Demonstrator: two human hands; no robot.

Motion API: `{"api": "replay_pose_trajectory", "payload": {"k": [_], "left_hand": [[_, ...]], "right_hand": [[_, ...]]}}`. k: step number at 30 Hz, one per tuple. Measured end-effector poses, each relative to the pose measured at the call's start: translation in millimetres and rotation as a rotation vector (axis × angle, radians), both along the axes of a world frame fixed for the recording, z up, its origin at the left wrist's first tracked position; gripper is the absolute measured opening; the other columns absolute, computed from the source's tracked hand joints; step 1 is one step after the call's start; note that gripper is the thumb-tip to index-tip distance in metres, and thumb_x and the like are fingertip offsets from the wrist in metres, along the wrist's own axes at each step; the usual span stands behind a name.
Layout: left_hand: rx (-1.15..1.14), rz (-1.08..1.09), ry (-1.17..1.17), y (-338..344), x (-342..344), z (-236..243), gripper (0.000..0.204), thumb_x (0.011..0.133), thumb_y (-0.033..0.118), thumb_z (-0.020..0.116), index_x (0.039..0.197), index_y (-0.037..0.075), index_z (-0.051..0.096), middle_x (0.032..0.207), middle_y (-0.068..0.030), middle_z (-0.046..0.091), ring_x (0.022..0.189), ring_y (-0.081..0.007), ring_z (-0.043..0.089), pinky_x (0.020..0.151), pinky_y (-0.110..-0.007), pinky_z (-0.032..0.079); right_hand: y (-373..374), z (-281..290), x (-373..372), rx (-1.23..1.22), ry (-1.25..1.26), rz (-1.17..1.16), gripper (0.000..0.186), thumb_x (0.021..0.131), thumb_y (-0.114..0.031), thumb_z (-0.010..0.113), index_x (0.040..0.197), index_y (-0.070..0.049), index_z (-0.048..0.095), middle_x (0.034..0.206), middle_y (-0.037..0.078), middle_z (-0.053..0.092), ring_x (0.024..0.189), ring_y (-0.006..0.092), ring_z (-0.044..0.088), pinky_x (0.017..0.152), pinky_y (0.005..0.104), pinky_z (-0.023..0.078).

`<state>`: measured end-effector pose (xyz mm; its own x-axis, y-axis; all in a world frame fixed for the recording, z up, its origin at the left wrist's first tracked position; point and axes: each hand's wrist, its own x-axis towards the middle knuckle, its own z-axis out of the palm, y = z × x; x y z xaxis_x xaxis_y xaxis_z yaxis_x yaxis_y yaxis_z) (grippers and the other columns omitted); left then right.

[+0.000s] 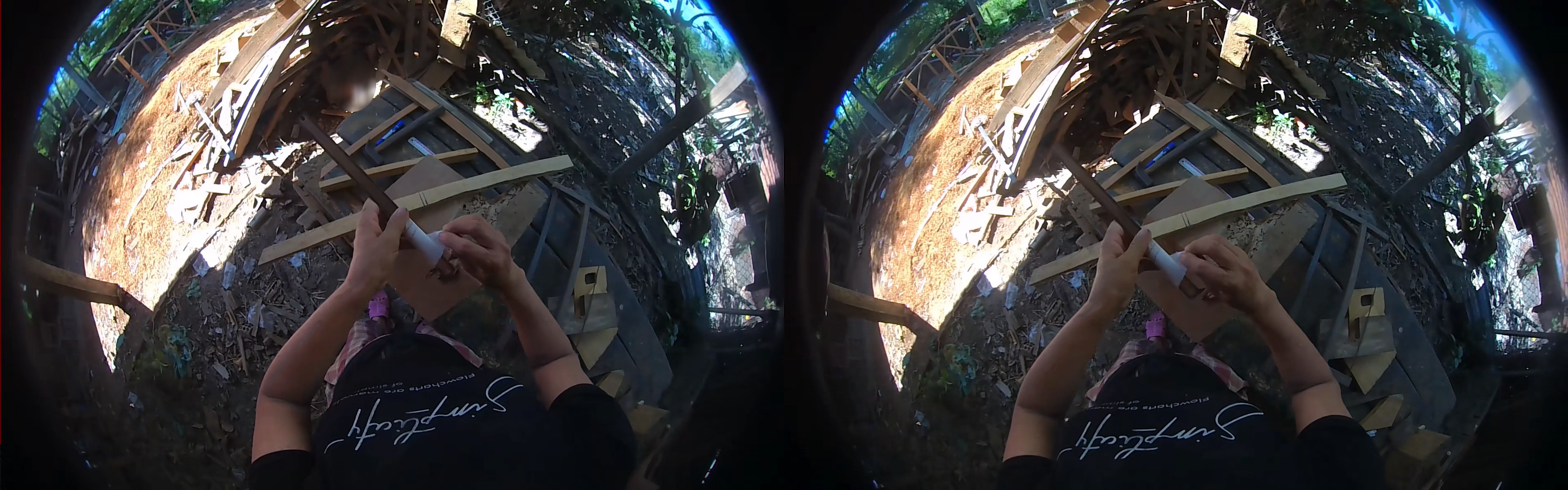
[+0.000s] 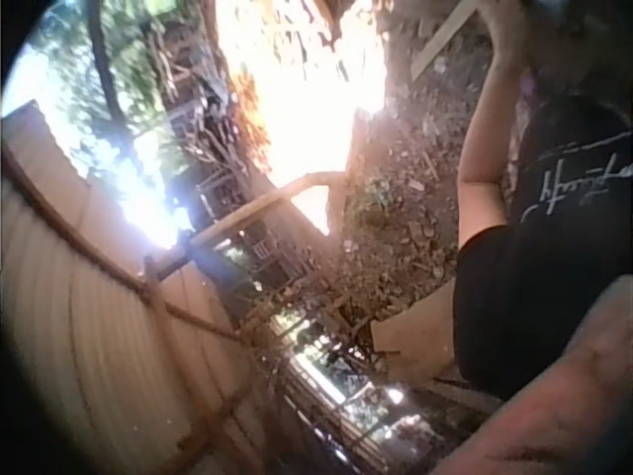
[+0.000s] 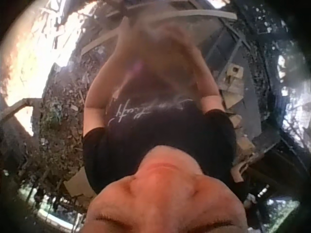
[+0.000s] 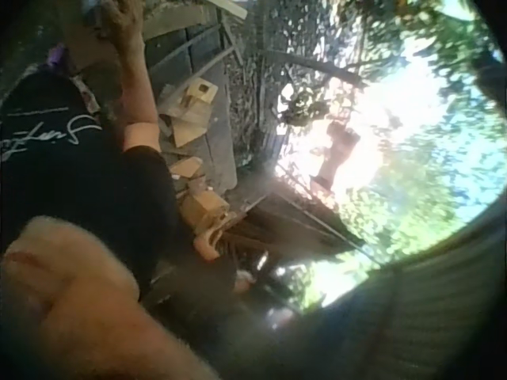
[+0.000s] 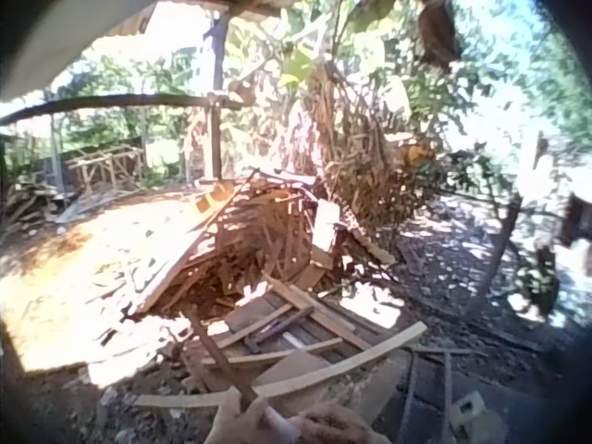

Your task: The person cuts a wooden strip using a frame saw, wraps one end of a saw blade with paper and tape, and cuts the wooden strip with the wrapped blade.

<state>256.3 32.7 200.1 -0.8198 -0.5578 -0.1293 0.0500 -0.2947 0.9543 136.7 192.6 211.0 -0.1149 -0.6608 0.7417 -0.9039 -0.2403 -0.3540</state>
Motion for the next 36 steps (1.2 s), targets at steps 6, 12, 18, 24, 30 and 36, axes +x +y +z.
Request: {"api": "replay_pose_trajectory", "payload": {"k": [6,12,18,24,30,36], "left_hand": [[-0.150,-0.015,-0.116,14,-11,-20,0.019,0.096,0.013,0.056,0.109,0.003,0.048,0.087,-0.0035,0.056,0.079,-0.0101,0.057,0.066,-0.027,0.050],[-0.003,-0.163,0.083,26,-19,-39,0.021,0.096,0.011,0.055,0.115,0.005,0.048,0.090,-0.0014,0.055,0.080,-0.0100,0.058,0.069,-0.026,0.052],[-0.149,-0.128,-0.023,40,-28,-66,0.021,0.096,0.013,0.057,0.114,0.005,0.048,0.083,-0.0010,0.057,0.075,-0.0099,0.059,0.067,-0.026,0.051],[-0.156,-0.113,-0.128,59,-28,-106,0.019,0.095,0.013,0.058,0.110,0.006,0.049,0.082,-0.0027,0.057,0.073,-0.0113,0.059,0.062,-0.027,0.050],[-0.166,-0.157,-0.334,51,-42,-136,0.020,0.094,0.019,0.060,0.105,0.004,0.054,0.083,-0.0039,0.058,0.075,-0.0132,0.058,0.063,-0.028,0.048],[-0.880,0.228,-0.330,2,-56,-151,0.031,0.083,0.025,0.068,0.106,0.005,0.059,0.101,-0.0150,0.059,0.096,-0.0324,0.056,0.086,-0.041,0.044]], "right_hand": [[15,2,9,0.085,-0.325,0.064,0.015,0.086,0.002,0.061,0.100,-0.002,0.065,0.092,0.008,0.063,0.085,0.0194,0.065,0.074,0.0326,0.053],[26,-45,4,0.362,-1.628,0.037,0.024,0.101,-0.023,0.050,0.103,-0.003,0.062,0.090,0.003,0.063,0.084,0.0081,0.060,0.075,0.0252,0.049],[45,-79,21,0.459,-1.524,0.111,0.030,0.100,-0.030,0.053,0.105,-0.003,0.064,0.085,-0.002,0.060,0.074,0.0042,0.053,0.068,0.0216,0.043],[54,-109,30,0.538,-1.412,0.020,0.027,0.098,-0.030,0.056,0.101,-0.004,0.063,0.081,-0.005,0.054,0.072,0.0034,0.047,0.066,0.0214,0.039],[51,-137,26,0.543,-1.373,-0.082,0.026,0.098,-0.027,0.057,0.088,-0.004,0.059,0.074,-0.004,0.051,0.067,0.0053,0.045,0.059,0.0246,0.038],[16,-171,1,0.433,-0.737,-0.466,0.024,0.096,-0.023,0.054,0.085,-0.002,0.056,0.070,0.014,0.056,0.062,0.0270,0.056,0.056,0.0385,0.042]]}}
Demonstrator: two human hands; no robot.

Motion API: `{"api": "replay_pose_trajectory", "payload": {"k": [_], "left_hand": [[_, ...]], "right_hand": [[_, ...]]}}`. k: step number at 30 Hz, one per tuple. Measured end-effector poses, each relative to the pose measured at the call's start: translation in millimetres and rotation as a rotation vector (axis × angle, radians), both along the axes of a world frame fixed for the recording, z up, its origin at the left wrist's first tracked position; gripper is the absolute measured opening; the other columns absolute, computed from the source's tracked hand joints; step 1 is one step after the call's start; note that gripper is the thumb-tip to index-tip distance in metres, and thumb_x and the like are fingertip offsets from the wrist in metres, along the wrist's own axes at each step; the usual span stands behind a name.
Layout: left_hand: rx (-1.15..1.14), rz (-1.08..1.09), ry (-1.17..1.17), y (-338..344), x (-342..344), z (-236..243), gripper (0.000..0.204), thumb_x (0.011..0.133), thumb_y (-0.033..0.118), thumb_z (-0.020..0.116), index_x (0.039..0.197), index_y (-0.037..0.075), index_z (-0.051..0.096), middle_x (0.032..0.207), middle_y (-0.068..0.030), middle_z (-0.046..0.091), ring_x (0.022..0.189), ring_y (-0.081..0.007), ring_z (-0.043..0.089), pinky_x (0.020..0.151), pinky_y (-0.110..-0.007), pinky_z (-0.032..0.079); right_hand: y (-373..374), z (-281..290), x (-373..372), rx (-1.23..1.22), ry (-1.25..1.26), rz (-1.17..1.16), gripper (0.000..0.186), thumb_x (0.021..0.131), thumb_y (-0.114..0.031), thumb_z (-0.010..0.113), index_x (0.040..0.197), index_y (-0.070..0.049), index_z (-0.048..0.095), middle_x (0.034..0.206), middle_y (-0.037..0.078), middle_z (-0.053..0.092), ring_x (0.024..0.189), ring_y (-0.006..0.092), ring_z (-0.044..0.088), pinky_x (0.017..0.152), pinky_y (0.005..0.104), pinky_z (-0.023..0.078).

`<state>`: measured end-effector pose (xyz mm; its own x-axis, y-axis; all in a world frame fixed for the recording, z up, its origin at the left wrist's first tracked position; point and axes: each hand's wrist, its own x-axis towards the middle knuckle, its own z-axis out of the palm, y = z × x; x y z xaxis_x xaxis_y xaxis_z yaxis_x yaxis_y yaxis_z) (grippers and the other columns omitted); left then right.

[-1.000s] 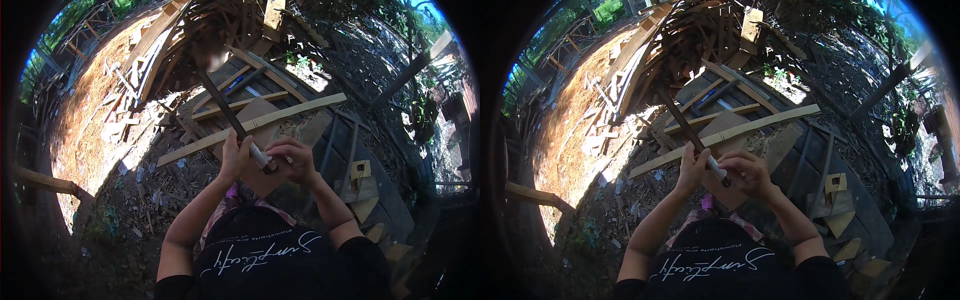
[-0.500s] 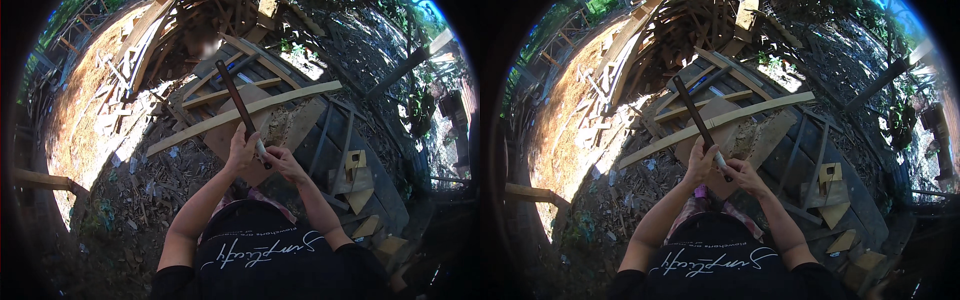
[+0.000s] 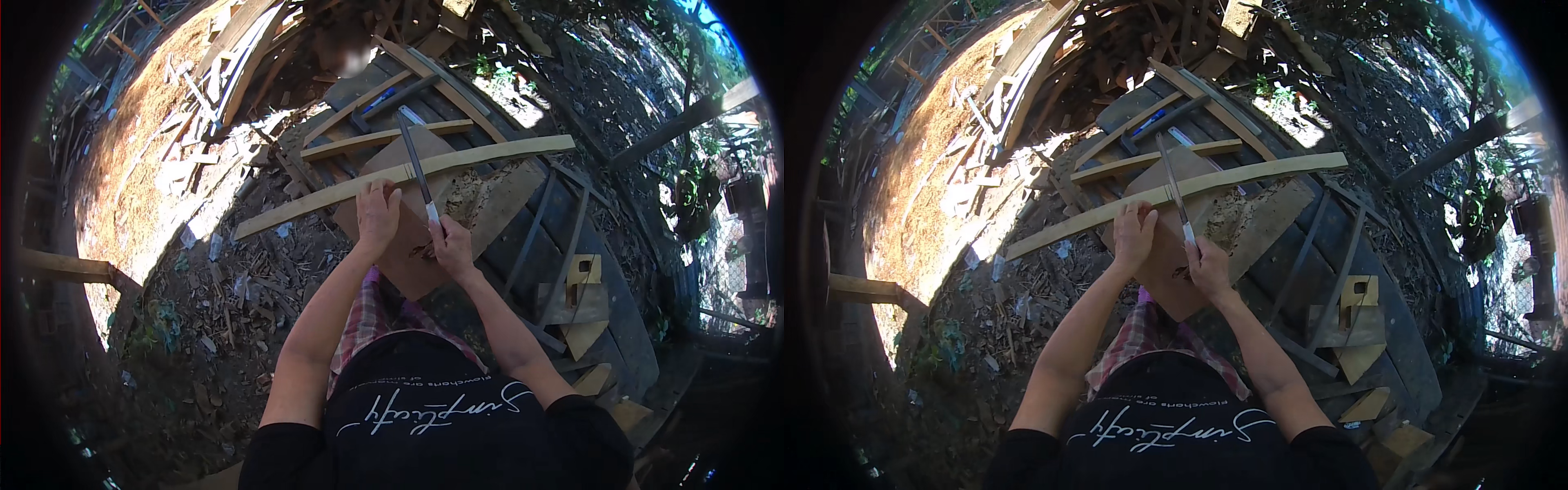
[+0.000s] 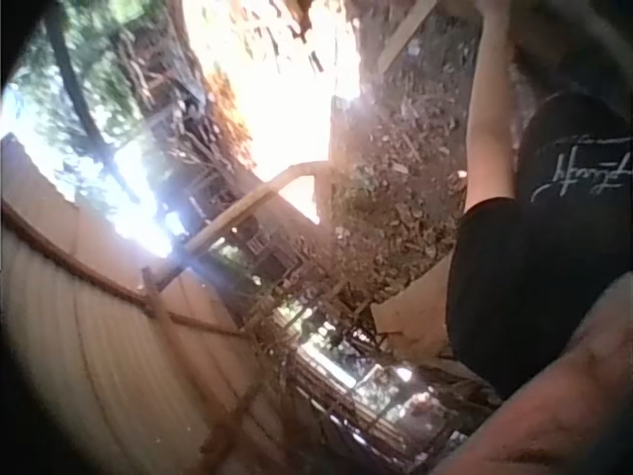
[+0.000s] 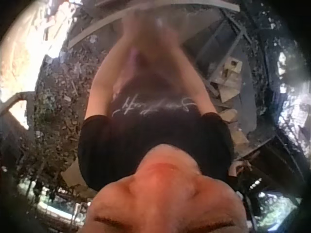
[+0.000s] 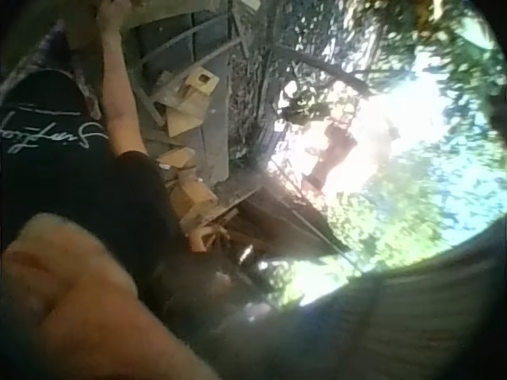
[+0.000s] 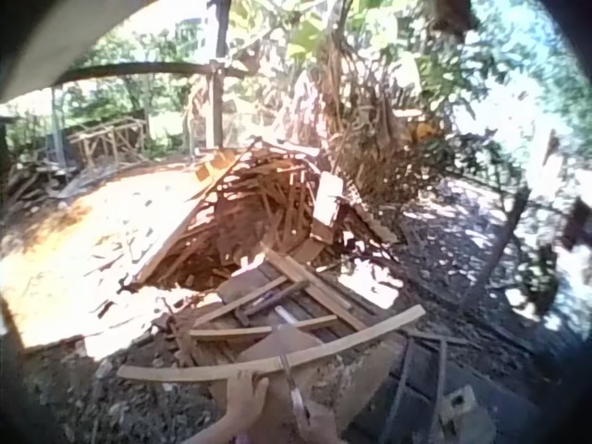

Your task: The person cuts a wooden strip using a frame saw, wraps one end of a saw blade with paper and tape, and cuts the wooden strip with the wrapped blade.

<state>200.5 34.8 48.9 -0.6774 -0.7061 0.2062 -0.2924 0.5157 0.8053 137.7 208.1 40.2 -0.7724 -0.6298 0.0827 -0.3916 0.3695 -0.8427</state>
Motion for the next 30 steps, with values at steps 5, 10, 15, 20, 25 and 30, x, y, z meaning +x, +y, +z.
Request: {"api": "replay_pose_trajectory", "payload": {"k": [5,10,15,20,25,30], "left_hand": [[-0.350,-0.030,-0.131,-33,-24,-7,0.040,0.077,0.028,0.071,0.112,0.011,0.062,0.112,-0.0091,0.054,0.109,-0.0313,0.048,0.096,-0.044,0.035],[-0.326,-0.085,-0.242,-41,-30,-16,0.042,0.075,0.030,0.073,0.114,0.017,0.065,0.110,-0.0061,0.054,0.107,-0.0302,0.047,0.097,-0.044,0.032],[-0.314,-0.069,-0.204,-40,-31,-20,0.042,0.074,0.028,0.073,0.112,0.014,0.066,0.107,-0.0042,0.055,0.108,-0.0275,0.046,0.095,-0.044,0.031],[-0.347,-0.037,-0.224,-46,-39,-16,0.041,0.074,0.030,0.074,0.113,0.020,0.067,0.105,-0.0039,0.055,0.105,-0.0273,0.048,0.092,-0.042,0.033],[-0.343,-0.036,-0.196,-48,-43,-21,0.040,0.075,0.031,0.074,0.112,0.020,0.067,0.104,-0.0036,0.055,0.103,-0.0266,0.048,0.090,-0.043,0.032],[-0.408,0.028,-0.103,-50,-41,-26,0.035,0.073,0.029,0.070,0.106,0.020,0.064,0.099,-0.0031,0.053,0.097,-0.0266,0.049,0.083,-0.043,0.033]], "right_hand": [[-27,-14,-10,0.043,0.247,0.003,0.021,0.094,-0.019,0.054,0.083,-0.002,0.055,0.074,0.021,0.058,0.071,0.0415,0.059,0.061,0.0480,0.045],[-34,-13,-12,0.119,0.350,0.043,0.020,0.095,-0.021,0.053,0.083,-0.005,0.052,0.071,0.019,0.058,0.067,0.0395,0.061,0.059,0.0482,0.048],[-50,-20,-23,0.264,0.379,0.024,0.020,0.095,-0.022,0.052,0.084,-0.005,0.052,0.070,0.019,0.059,0.064,0.0390,0.061,0.057,0.0485,0.049],[-49,-9,-26,0.296,0.423,0.048,0.020,0.095,-0.023,0.052,0.084,-0.006,0.051,0.069,0.018,0.059,0.061,0.0380,0.062,0.053,0.0475,0.051],[-51,4,-31,0.417,0.410,0.102,0.019,0.094,-0.022,0.054,0.085,-0.006,0.051,0.069,0.018,0.060,0.062,0.0380,0.063,0.053,0.0471,0.050],[-67,-12,-41,0.185,0.599,0.156,0.020,0.096,-0.018,0.050,0.081,-0.006,0.053,0.065,0.018,0.057,0.063,0.0408,0.059,0.055,0.0482,0.045]]}}
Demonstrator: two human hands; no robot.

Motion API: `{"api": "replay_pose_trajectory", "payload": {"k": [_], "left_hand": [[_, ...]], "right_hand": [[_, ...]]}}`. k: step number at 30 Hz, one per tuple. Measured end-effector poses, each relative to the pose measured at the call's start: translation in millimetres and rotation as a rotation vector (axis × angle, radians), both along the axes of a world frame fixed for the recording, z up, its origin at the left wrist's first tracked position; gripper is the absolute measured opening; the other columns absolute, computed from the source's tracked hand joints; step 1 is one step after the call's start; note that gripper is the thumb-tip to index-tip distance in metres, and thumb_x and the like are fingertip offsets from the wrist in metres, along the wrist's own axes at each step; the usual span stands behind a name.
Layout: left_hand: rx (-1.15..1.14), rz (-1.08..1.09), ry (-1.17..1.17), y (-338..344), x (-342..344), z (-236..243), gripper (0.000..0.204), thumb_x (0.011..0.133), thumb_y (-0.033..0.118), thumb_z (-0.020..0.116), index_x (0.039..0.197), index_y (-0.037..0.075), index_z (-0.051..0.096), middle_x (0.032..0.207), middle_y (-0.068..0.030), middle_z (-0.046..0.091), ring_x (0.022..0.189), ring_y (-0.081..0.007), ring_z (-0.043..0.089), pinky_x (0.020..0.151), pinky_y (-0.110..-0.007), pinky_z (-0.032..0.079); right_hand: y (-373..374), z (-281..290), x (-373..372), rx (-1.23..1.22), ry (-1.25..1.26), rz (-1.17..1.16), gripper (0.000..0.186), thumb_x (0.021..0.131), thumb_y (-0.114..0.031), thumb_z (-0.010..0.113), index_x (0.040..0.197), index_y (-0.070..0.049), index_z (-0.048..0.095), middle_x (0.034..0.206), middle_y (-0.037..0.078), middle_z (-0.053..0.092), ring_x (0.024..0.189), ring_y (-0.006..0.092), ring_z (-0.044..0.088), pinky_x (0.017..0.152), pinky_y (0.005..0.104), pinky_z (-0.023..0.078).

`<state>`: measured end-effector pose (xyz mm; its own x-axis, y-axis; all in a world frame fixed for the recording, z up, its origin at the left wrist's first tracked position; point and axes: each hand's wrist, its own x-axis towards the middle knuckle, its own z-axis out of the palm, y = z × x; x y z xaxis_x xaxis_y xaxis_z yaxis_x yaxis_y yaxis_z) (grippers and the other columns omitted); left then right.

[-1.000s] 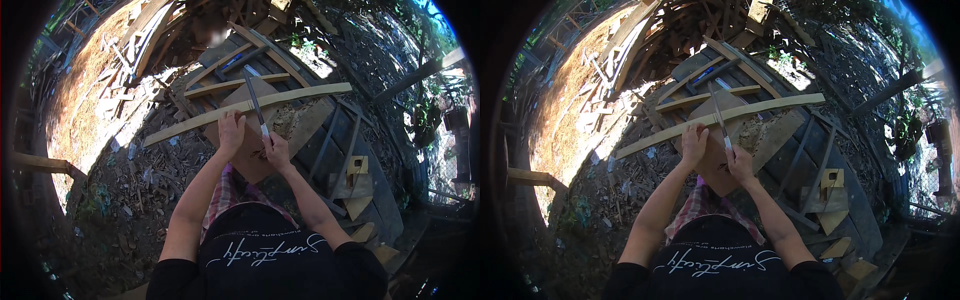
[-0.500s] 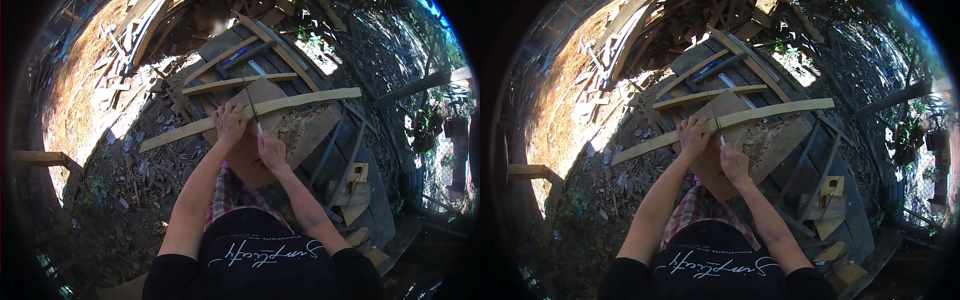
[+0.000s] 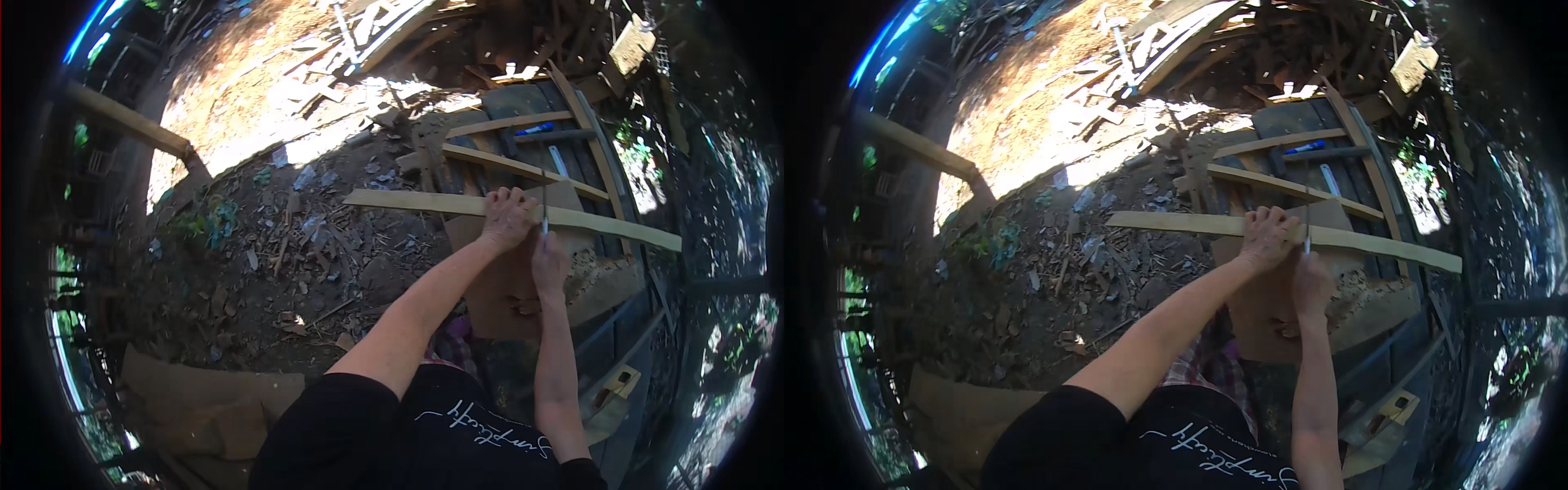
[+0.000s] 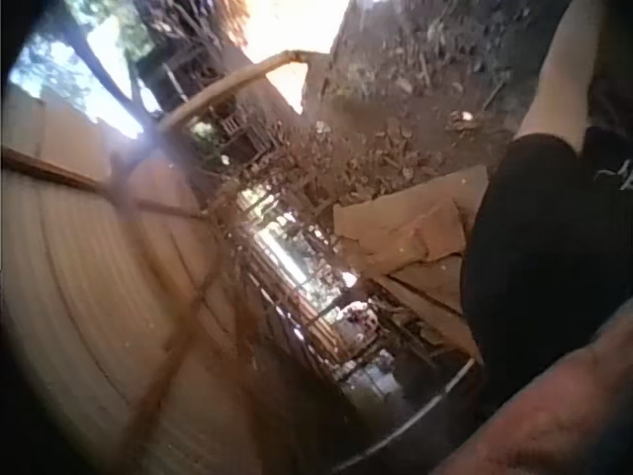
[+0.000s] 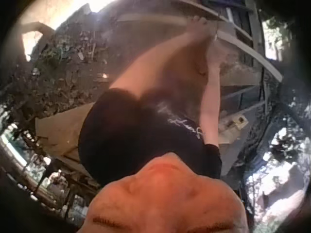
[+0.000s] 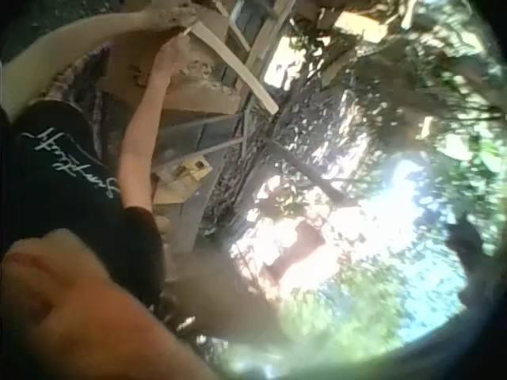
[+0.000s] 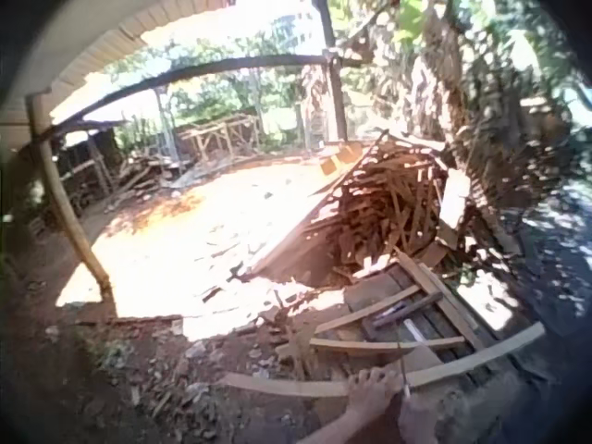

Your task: The person cuts a wooden strip using a frame saw, wraps one end of a saw blade with paper and tape, and cuts the wooden strip with the wrapped blade.

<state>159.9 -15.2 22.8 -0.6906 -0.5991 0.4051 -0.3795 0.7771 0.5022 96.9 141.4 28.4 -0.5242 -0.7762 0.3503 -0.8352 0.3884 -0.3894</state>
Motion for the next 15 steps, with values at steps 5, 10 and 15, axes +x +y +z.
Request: {"api": "replay_pose_trajectory", "payload": {"k": [5,10,15], "left_hand": [[0.080,0.014,-0.041,3,4,5,0.039,0.069,0.030,0.072,0.106,0.018,0.062,0.103,-0.0071,0.049,0.103,-0.0270,0.044,0.089,-0.042,0.031],[0.221,-0.002,-0.063,4,-2,-3,0.040,0.071,0.030,0.071,0.109,0.018,0.064,0.105,-0.0068,0.048,0.106,-0.0267,0.042,0.093,-0.041,0.029],[0.163,0.073,-0.070,9,-11,-15,0.038,0.074,0.028,0.069,0.110,0.018,0.065,0.112,-0.0093,0.047,0.111,-0.0286,0.039,0.098,-0.041,0.026]], "right_hand": [[12,-7,5,0.063,-0.110,-0.006,0.030,0.099,-0.022,0.047,0.079,-0.001,0.055,0.071,0.023,0.056,0.064,0.0409,0.057,0.056,0.0475,0.042],[9,-12,3,0.178,-0.046,0.007,0.031,0.101,-0.022,0.044,0.082,0.000,0.055,0.072,0.025,0.056,0.065,0.0434,0.056,0.056,0.0478,0.041],[28,-22,7,0.006,-0.054,0.053,0.029,0.101,-0.023,0.043,0.087,0.000,0.054,0.072,0.025,0.056,0.065,0.0444,0.055,0.057,0.0495,0.040]]}}
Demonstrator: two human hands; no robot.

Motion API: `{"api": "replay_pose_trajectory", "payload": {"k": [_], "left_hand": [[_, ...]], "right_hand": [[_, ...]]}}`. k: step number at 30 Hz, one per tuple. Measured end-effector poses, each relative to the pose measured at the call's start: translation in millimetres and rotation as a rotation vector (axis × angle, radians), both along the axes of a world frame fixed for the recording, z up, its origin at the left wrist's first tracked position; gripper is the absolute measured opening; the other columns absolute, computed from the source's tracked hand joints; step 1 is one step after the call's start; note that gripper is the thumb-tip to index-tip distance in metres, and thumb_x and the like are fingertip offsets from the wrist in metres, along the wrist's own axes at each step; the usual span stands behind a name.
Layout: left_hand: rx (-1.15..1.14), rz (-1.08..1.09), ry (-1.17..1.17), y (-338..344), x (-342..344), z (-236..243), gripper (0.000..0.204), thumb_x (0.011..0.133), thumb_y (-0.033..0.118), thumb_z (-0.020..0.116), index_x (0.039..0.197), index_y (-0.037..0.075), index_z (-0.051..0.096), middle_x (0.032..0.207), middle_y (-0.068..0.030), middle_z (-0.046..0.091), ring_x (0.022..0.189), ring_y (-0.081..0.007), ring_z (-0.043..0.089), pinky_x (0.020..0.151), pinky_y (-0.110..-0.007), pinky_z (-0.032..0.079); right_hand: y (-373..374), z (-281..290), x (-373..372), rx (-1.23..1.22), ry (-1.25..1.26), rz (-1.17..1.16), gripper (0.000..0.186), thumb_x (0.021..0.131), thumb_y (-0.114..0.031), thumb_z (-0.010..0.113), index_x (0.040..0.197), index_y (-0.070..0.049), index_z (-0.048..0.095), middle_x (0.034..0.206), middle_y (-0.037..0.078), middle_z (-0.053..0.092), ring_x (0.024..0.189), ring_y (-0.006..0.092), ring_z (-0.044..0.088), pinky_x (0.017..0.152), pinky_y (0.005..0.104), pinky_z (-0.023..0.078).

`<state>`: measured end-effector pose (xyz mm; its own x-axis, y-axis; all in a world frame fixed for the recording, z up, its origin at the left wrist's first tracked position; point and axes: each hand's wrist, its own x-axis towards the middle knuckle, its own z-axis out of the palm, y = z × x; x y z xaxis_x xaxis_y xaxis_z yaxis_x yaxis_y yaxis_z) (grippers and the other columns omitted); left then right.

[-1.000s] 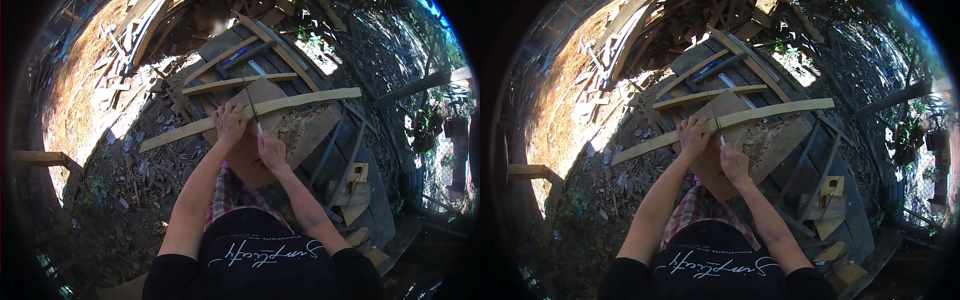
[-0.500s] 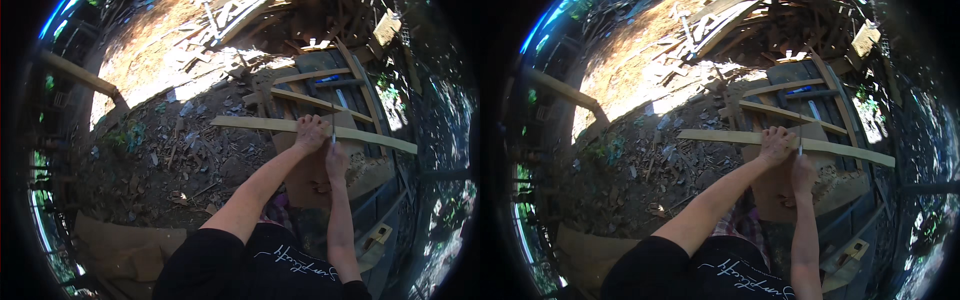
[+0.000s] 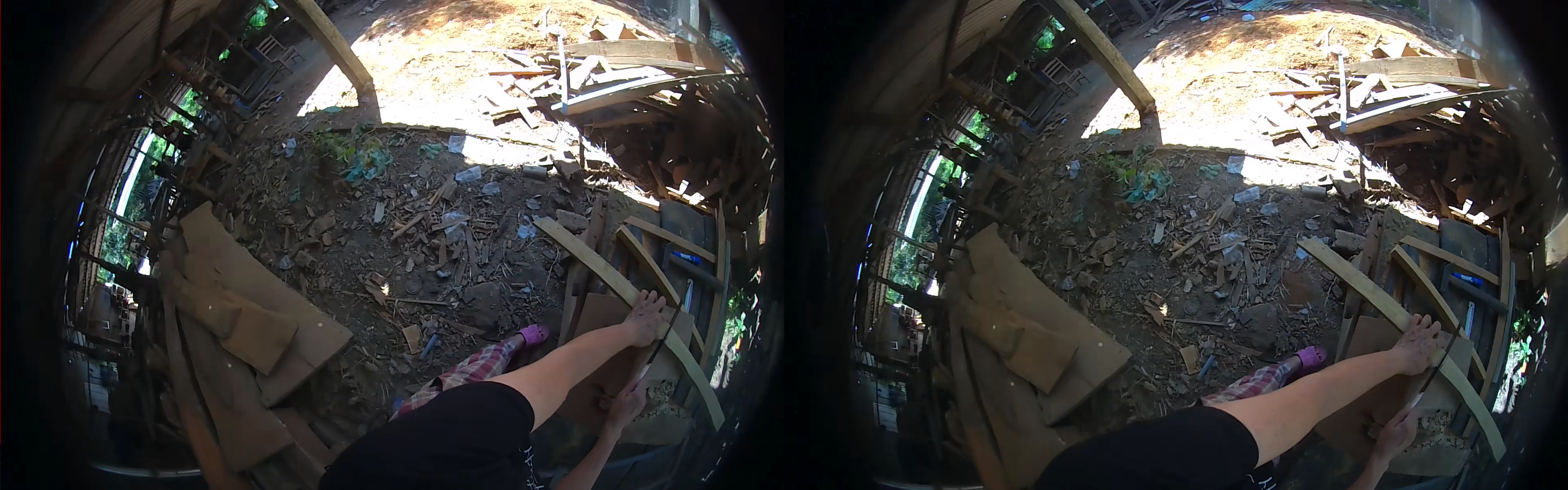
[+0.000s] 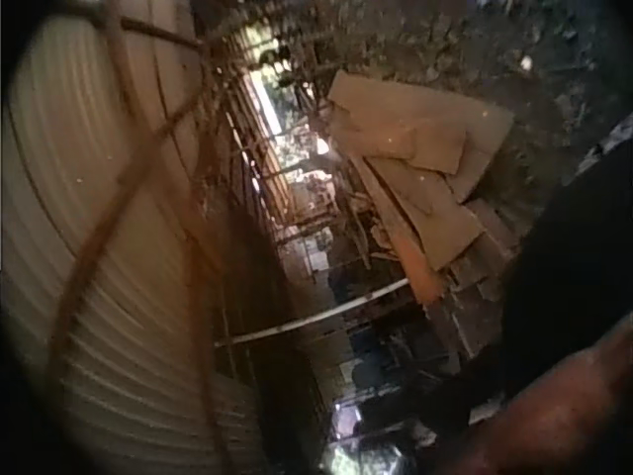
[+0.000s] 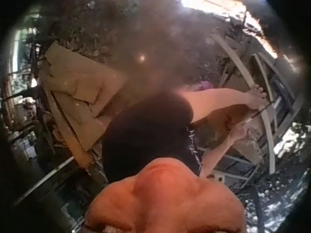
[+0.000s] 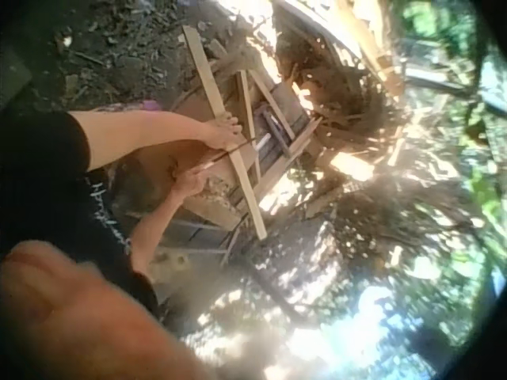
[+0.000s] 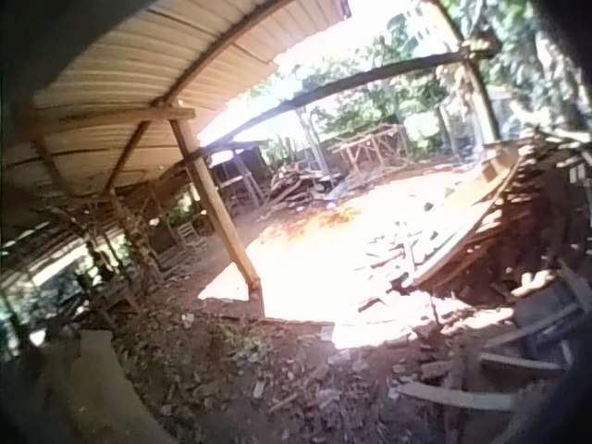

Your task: The person cuts a wooden strip using a frame saw, wraps one end of a saw blade with paper and tape, and cuts the wooden strip with the wrapped blade.

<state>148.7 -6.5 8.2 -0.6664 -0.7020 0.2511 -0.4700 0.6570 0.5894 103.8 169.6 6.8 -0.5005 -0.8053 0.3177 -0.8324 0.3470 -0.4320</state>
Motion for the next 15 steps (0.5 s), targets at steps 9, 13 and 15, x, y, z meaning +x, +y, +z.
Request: {"api": "replay_pose_trajectory", "payload": {"k": [9,13,15], "left_hand": [[0.148,-0.069,-0.164,-3,-2,6,0.046,0.074,0.029,0.069,0.118,0.015,0.062,0.120,-0.0129,0.045,0.121,-0.0317,0.034,0.105,-0.044,0.022],[0.174,-0.037,-0.151,-2,-8,2,0.050,0.074,0.029,0.069,0.122,0.016,0.059,0.126,-0.0147,0.043,0.128,-0.0333,0.030,0.111,-0.045,0.016],[0.188,-0.032,-0.116,-2,-10,1,0.052,0.075,0.029,0.068,0.124,0.016,0.058,0.131,-0.0162,0.041,0.131,-0.0349,0.028,0.113,-0.046,0.012]], "right_hand": [[3,4,-2,0.241,0.056,-0.016,0.031,0.101,-0.022,0.043,0.086,0.002,0.056,0.075,0.025,0.057,0.069,0.0435,0.057,0.059,0.0504,0.042],[17,11,7,-0.046,0.046,0.005,0.031,0.100,-0.023,0.044,0.084,0.001,0.056,0.074,0.025,0.058,0.068,0.0427,0.057,0.058,0.0507,0.042],[15,12,5,0.244,0.056,-0.077,0.031,0.100,-0.023,0.043,0.088,0.001,0.058,0.075,0.025,0.059,0.069,0.0427,0.058,0.059,0.0504,0.043]]}}
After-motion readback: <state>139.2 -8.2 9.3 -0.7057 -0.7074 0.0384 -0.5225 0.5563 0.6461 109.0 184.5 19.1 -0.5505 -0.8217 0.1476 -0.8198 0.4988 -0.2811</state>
